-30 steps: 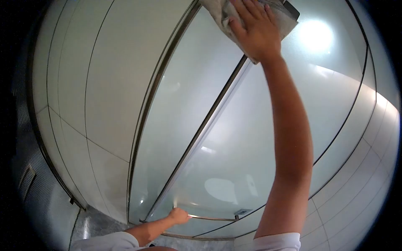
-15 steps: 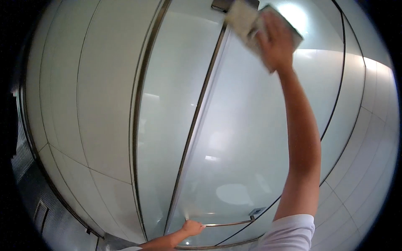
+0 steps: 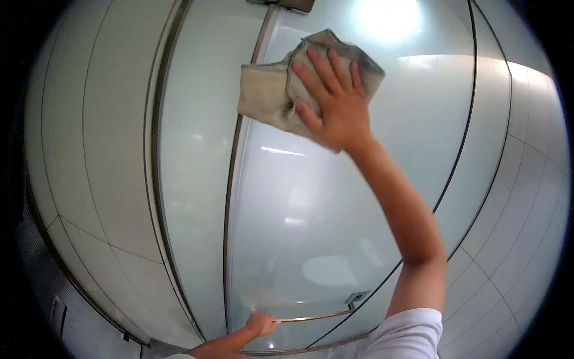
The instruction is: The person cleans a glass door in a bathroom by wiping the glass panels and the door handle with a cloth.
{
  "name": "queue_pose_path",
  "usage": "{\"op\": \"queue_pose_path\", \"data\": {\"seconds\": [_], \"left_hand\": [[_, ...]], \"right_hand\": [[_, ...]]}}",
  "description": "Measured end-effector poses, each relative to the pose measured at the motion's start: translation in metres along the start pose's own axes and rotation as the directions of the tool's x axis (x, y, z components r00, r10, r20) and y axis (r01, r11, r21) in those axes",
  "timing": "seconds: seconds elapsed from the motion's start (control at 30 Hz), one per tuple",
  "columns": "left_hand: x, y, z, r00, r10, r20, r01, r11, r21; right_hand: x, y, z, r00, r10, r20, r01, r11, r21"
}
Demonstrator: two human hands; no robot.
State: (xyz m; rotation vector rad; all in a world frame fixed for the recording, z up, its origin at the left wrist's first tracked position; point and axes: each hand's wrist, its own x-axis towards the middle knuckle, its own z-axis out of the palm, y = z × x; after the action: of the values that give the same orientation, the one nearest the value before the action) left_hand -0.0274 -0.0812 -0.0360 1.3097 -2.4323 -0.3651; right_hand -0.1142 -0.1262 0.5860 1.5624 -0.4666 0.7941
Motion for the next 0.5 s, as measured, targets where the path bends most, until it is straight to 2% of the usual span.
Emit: {"op": "queue_pose_path", "data": {"seconds": [0.1, 0.17, 0.2, 0.23, 0.27, 0.3, 0.37, 0.4, 0.43, 0.47, 0.5], "left_hand": [[-0.004, 0.004, -0.007, 0.999, -0.025, 0.019, 0.023, 0.996, 0.083], [-0.003, 0.009, -0.016, 0.998, -0.058, 0.032, 0.055, 0.995, 0.077], [-0.01, 0.016, -0.018, 0.995, -0.095, 0.035, 0.093, 0.994, 0.064], [-0.014, 0.018, -0.017, 0.993, -0.106, 0.043, 0.104, 0.993, 0.057], [-0.014, 0.015, -0.009, 0.997, -0.081, 0.001, 0.08, 0.995, 0.053], [-0.011, 0.012, -0.003, 0.997, -0.048, -0.052, 0.051, 0.997, 0.058], [-0.007, 0.008, -0.005, 0.997, -0.051, -0.061, 0.056, 0.996, 0.068], [-0.013, 0.013, 0.002, 0.996, -0.046, -0.078, 0.052, 0.995, 0.08], [-0.014, 0.016, 0.007, 0.995, -0.051, -0.089, 0.057, 0.995, 0.076], [-0.013, 0.02, 0.004, 0.995, -0.067, -0.077, 0.071, 0.996, 0.047], [-0.013, 0.02, 0.001, 0.995, -0.082, -0.061, 0.084, 0.996, 0.016]], "right_hand": [[0.026, 0.09, 0.013, 0.994, 0.047, -0.099, -0.054, 0.996, -0.077], [0.038, 0.208, 0.037, 0.932, 0.33, -0.152, -0.307, 0.939, 0.155], [0.07, 0.15, -0.042, 0.562, 0.804, 0.194, -0.822, 0.569, 0.021], [0.053, 0.225, -0.013, 0.505, 0.858, 0.099, -0.86, 0.489, 0.149], [0.039, 0.256, 0.01, 0.628, 0.733, -0.262, -0.762, 0.648, -0.014], [0.045, 0.243, 0.005, 0.631, 0.73, -0.262, -0.756, 0.654, 0.001], [0.058, 0.218, 0.008, 0.508, 0.839, -0.194, -0.855, 0.518, 0.005], [0.056, 0.245, 0.024, 0.817, 0.575, -0.033, -0.458, 0.614, -0.643], [0.066, 0.202, 0.021, 0.742, 0.662, -0.101, -0.664, 0.708, -0.24], [0.069, 0.134, -0.013, 0.765, 0.644, 0.003, -0.61, 0.725, -0.32], [0.072, 0.095, -0.033, 0.764, 0.602, 0.23, -0.493, 0.776, -0.393]]}}
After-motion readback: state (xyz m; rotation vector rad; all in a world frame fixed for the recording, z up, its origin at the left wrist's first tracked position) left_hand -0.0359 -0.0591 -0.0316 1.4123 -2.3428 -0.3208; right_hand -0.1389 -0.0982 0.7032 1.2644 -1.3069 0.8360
